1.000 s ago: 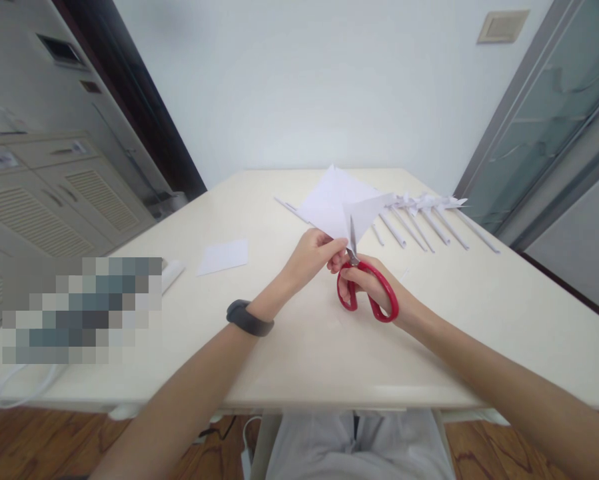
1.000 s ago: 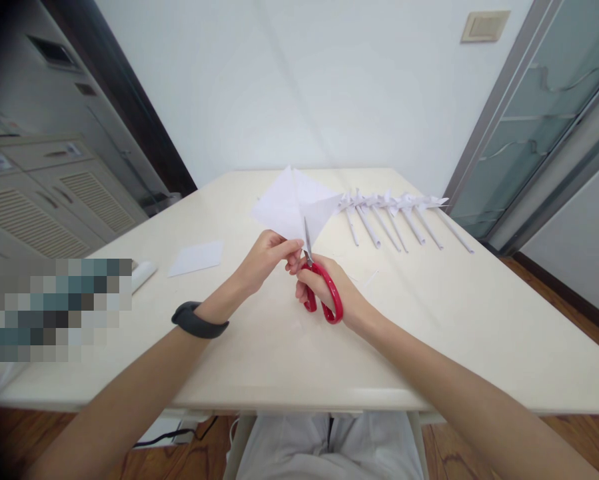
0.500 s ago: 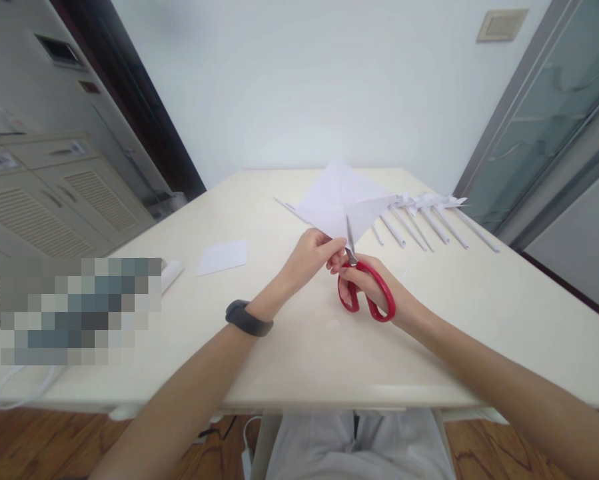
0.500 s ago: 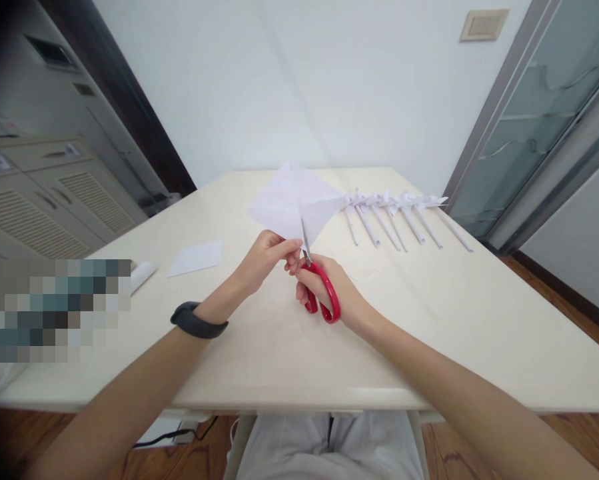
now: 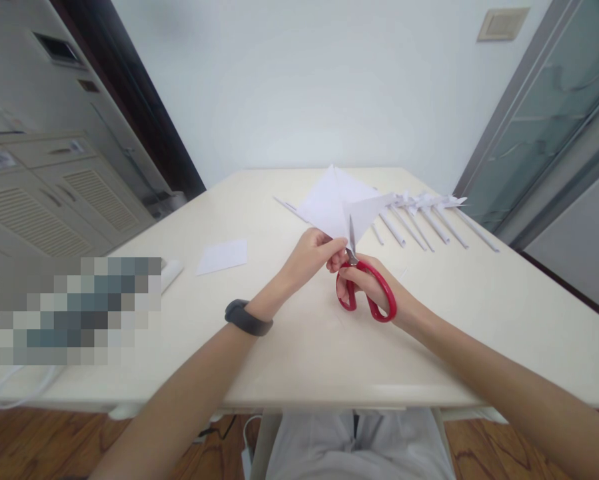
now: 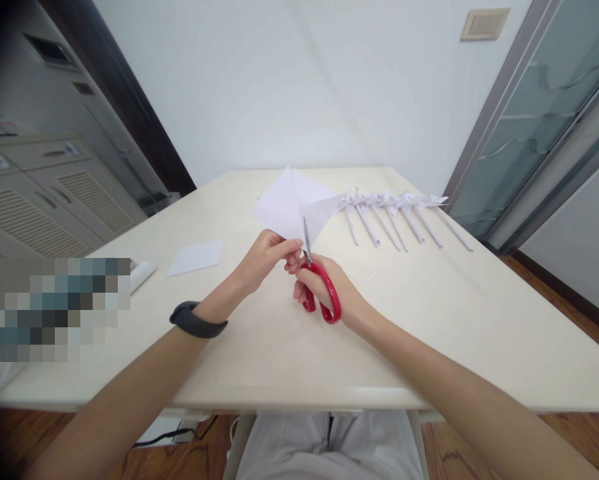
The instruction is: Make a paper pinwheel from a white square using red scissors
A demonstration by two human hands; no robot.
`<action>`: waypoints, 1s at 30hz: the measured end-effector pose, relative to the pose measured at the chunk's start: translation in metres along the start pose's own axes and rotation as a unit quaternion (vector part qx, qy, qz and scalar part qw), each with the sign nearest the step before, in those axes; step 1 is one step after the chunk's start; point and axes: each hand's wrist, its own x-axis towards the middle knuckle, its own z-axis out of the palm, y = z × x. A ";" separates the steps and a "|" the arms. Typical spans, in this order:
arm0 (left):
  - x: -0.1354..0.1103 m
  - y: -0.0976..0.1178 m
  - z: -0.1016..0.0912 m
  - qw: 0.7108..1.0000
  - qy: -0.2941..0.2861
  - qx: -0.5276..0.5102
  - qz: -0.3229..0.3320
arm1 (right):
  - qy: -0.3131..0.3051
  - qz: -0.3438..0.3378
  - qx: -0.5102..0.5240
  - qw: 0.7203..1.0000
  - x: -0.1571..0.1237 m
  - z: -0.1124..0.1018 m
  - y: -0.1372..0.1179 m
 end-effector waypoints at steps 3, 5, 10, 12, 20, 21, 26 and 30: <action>-0.001 0.000 0.000 1.000 -0.009 -0.006 0.007 | 0.000 0.006 -0.004 1.000 -0.001 -0.002 0.002; -0.001 0.000 0.000 1.000 -0.010 -0.005 0.009 | -0.001 0.008 -0.006 1.000 -0.001 -0.002 0.002; 0.000 0.000 0.000 1.000 -0.002 -0.002 -0.004 | 0.003 0.001 -0.002 1.000 0.000 0.001 -0.002; 0.000 -0.001 0.000 1.000 0.001 0.000 -0.009 | 0.003 -0.004 -0.003 1.000 0.000 0.001 -0.003; 0.000 -0.002 0.001 1.000 0.003 -0.005 0.011 | 0.001 -0.007 0.005 1.000 0.001 0.000 -0.002; 0.000 -0.001 0.001 1.000 0.002 -0.006 0.011 | 0.000 -0.006 0.001 1.000 0.001 -0.001 -0.002; 0.000 -0.001 0.001 1.000 -0.001 -0.008 0.008 | 0.001 -0.004 -0.018 1.000 0.001 -0.002 0.000; 0.000 -0.001 0.001 1.000 -0.002 -0.006 0.009 | 0.001 -0.005 -0.017 1.000 0.000 -0.002 0.000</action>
